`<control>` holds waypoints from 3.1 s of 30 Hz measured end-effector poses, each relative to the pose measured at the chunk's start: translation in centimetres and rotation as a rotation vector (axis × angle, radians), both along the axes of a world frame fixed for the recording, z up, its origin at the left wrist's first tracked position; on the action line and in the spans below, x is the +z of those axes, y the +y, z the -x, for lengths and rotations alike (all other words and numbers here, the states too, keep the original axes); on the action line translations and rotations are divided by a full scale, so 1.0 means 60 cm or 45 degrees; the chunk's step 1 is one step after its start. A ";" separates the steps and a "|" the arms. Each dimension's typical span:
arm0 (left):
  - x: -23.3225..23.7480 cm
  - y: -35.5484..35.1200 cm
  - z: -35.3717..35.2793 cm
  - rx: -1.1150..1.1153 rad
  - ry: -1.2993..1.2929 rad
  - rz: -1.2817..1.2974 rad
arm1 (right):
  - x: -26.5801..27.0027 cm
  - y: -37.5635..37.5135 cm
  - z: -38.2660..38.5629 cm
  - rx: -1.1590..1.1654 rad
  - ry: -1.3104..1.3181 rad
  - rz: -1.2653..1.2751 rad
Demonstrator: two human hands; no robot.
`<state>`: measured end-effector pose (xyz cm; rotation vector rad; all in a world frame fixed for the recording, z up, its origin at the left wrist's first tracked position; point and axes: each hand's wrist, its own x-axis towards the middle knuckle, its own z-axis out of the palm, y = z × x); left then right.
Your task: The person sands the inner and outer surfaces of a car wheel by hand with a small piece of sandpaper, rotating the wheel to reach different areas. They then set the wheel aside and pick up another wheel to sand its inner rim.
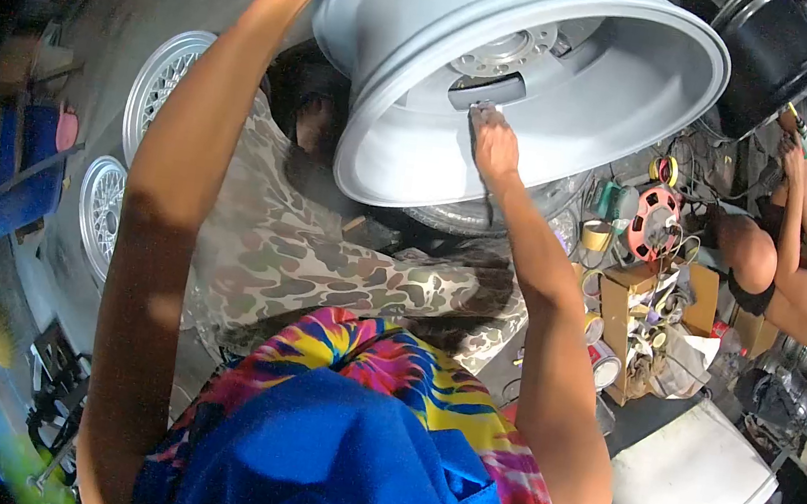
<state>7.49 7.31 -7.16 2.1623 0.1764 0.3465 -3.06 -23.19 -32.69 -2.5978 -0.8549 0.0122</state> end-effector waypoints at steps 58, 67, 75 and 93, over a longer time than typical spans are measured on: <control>-0.009 0.007 0.002 0.044 0.097 0.178 | -0.011 0.108 0.001 -0.180 -0.028 -0.180; -0.021 0.013 -0.008 0.000 0.026 0.218 | -0.006 0.099 0.038 0.019 -0.122 -0.350; -0.017 0.020 -0.002 0.022 0.020 0.196 | 0.130 0.216 0.083 -0.199 0.311 -0.746; -0.007 0.020 0.000 0.035 0.191 0.433 | 0.135 -0.113 -0.238 0.299 -0.283 1.227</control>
